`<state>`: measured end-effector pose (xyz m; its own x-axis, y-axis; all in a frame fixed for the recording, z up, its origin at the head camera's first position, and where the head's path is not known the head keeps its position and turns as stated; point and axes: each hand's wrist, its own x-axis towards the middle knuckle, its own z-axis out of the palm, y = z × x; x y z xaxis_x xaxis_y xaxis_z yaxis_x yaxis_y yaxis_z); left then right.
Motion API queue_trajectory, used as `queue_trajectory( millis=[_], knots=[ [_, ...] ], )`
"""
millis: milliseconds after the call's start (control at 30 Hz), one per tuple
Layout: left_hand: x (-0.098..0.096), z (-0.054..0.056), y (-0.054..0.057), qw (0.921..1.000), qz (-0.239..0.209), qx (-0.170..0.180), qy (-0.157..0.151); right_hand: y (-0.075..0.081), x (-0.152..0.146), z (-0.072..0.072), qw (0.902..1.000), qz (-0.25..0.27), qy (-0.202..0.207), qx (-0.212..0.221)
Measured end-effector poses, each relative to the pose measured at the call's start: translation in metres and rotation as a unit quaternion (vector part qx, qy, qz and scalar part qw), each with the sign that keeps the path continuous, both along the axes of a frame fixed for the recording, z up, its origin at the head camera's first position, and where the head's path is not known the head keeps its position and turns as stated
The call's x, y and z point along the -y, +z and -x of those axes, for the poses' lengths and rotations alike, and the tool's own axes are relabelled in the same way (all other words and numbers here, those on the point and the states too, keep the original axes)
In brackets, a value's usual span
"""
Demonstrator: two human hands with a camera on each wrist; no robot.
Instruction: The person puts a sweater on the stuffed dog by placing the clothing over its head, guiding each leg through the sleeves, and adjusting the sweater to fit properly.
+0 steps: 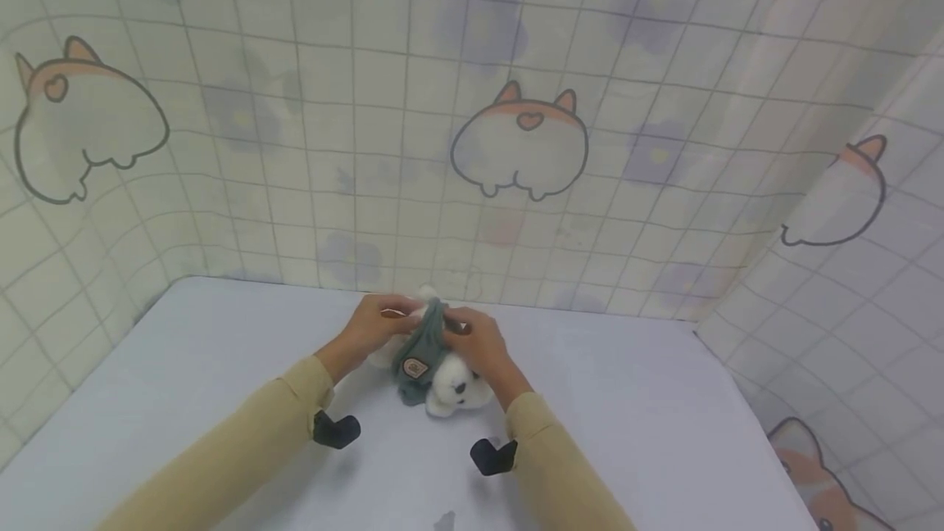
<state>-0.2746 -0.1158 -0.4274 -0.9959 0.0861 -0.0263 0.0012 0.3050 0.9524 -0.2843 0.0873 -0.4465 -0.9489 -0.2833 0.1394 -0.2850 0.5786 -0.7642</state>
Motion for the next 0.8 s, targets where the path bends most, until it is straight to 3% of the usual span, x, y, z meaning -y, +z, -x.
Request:
queue_trajectory(
  millis=[200, 500, 667, 800],
  knots=[
    [-0.002, 0.000, -0.002, 0.9998, 0.019, 0.000, 0.004, 0.000, 0.004, 0.000, 0.9999, 0.010, 0.000, 0.005],
    [-0.001, -0.005, 0.001, 0.9979, -0.055, 0.019, -0.029, 0.000, 0.011, 0.000, 0.9998, 0.010, -0.008, 0.016],
    [-0.002, -0.001, -0.003, 0.9990, -0.026, 0.007, -0.036, -0.002, 0.014, 0.001, 0.9997, -0.015, -0.013, 0.010],
    [-0.005, 0.000, -0.001, 0.9997, 0.022, 0.000, -0.006, 0.001, 0.017, -0.001, 0.9990, -0.039, -0.021, 0.005]
  ],
)
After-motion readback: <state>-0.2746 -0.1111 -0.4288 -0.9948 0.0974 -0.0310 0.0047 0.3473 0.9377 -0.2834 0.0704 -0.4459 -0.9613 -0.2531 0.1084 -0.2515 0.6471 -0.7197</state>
